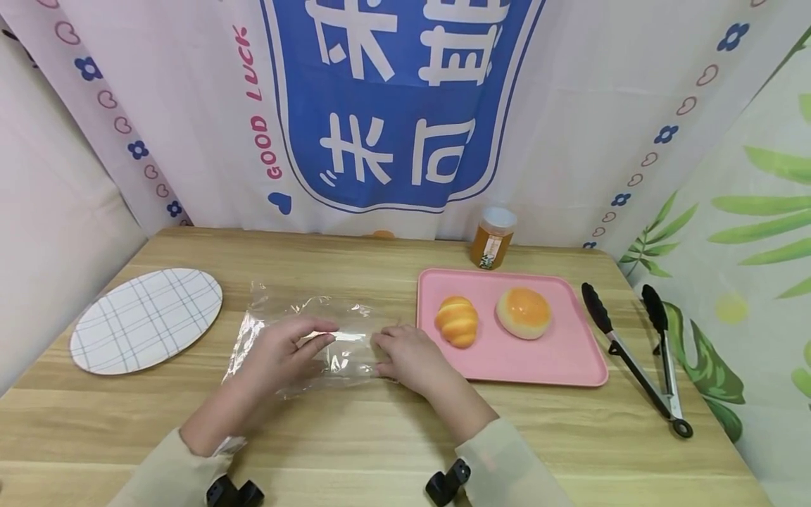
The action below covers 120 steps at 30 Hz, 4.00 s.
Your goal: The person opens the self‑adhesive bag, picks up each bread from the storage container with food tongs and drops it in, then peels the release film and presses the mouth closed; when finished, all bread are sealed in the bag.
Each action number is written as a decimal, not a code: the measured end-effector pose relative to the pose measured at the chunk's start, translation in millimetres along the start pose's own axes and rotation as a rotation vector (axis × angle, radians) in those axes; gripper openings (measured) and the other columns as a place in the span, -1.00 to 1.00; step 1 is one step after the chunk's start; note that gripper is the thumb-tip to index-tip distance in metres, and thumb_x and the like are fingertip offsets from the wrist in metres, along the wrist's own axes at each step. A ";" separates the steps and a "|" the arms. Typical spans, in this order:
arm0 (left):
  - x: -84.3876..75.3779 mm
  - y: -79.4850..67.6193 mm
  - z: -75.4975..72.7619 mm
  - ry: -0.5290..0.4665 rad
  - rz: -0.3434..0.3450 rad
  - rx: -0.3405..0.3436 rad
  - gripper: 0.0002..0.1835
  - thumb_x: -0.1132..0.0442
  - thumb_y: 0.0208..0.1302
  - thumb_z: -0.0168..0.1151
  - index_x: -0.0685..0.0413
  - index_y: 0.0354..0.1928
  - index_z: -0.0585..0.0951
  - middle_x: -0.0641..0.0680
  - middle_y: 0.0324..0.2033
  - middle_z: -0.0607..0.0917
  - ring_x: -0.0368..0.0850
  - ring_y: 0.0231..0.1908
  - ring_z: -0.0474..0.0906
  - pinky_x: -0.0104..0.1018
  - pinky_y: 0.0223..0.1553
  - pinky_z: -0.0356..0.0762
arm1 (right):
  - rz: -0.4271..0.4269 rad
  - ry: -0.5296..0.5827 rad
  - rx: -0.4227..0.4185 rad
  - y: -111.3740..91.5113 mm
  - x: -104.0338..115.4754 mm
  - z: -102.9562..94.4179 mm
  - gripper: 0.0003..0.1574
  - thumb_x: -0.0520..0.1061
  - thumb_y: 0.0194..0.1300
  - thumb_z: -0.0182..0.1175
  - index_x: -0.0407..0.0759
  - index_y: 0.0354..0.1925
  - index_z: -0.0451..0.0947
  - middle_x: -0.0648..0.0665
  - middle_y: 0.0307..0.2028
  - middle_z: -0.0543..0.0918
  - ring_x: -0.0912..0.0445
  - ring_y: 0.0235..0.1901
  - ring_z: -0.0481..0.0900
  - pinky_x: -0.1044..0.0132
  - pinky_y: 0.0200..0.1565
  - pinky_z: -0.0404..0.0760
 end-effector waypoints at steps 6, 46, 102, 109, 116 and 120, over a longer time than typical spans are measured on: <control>29.0 -6.3 11.0 -0.087 -0.141 -0.008 -0.83 0.24 0.26 0.33 0.05 -0.12 0.73 -0.01 -0.17 0.79 -0.03 -0.06 0.71 -0.07 0.03 0.66 | 0.058 0.065 -0.029 -8.1 -9.7 -5.5 -0.29 0.19 0.26 0.29 -0.17 0.24 0.50 -0.20 0.23 0.56 -0.12 0.27 0.48 -0.04 0.33 0.43; 50.0 -13.5 17.4 -0.184 -0.220 -0.068 -0.85 0.22 0.27 0.33 0.06 -0.15 0.72 0.02 -0.15 0.79 0.04 0.01 0.68 0.02 0.13 0.59 | 1.243 0.307 -0.215 -282.9 -335.9 -73.9 0.62 0.61 0.14 0.04 -0.62 0.41 -0.46 -0.77 0.35 -0.15 -0.60 0.34 -0.06 -0.43 0.31 0.14; 45.2 -12.8 17.6 -0.176 -0.178 -0.060 -0.84 0.23 0.27 0.32 0.06 -0.14 0.72 0.02 -0.13 0.79 0.02 -0.01 0.70 -0.02 0.09 0.63 | 0.679 0.039 -0.047 -201.5 -207.3 -113.1 0.34 0.54 0.08 0.23 -0.31 0.46 0.10 -0.55 0.28 0.36 -0.52 0.17 0.37 -0.36 -0.08 0.51; 43.0 -13.2 18.5 -0.160 -0.168 -0.054 -0.84 0.23 0.27 0.32 0.07 -0.14 0.72 0.02 -0.13 0.79 0.02 -0.02 0.70 -0.02 0.09 0.63 | 0.499 0.037 -0.108 -170.3 -156.2 -125.9 0.19 0.40 -0.01 0.42 -0.21 0.39 0.31 -0.49 0.14 0.55 -0.35 0.06 0.55 -0.23 -0.05 0.55; 43.2 -14.6 19.2 -0.152 -0.172 -0.048 -0.84 0.21 0.26 0.32 0.05 -0.14 0.72 0.01 -0.14 0.79 0.01 -0.03 0.70 -0.02 0.09 0.63 | 0.319 -0.021 -0.062 -135.3 -105.7 -123.8 0.05 0.45 -0.09 0.43 -0.08 0.24 0.52 -0.13 0.01 0.70 -0.01 -0.09 0.65 -0.01 -0.11 0.64; 42.1 -14.6 19.1 -0.145 -0.174 -0.045 -0.84 0.20 0.27 0.32 0.03 -0.14 0.72 0.00 -0.13 0.79 -0.01 -0.03 0.71 -0.03 0.09 0.63 | 0.260 -0.072 -0.001 -114.7 -87.9 -115.8 0.01 0.48 -0.09 0.40 -0.03 0.21 0.55 -0.10 0.05 0.71 -0.09 0.06 0.66 -0.11 0.03 0.63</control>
Point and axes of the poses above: each hand's wrist, its own y-axis towards the middle knuckle, its own z-axis out of the palm, x = y × z, the point moved 10 cm from there along y, towards the middle knuckle
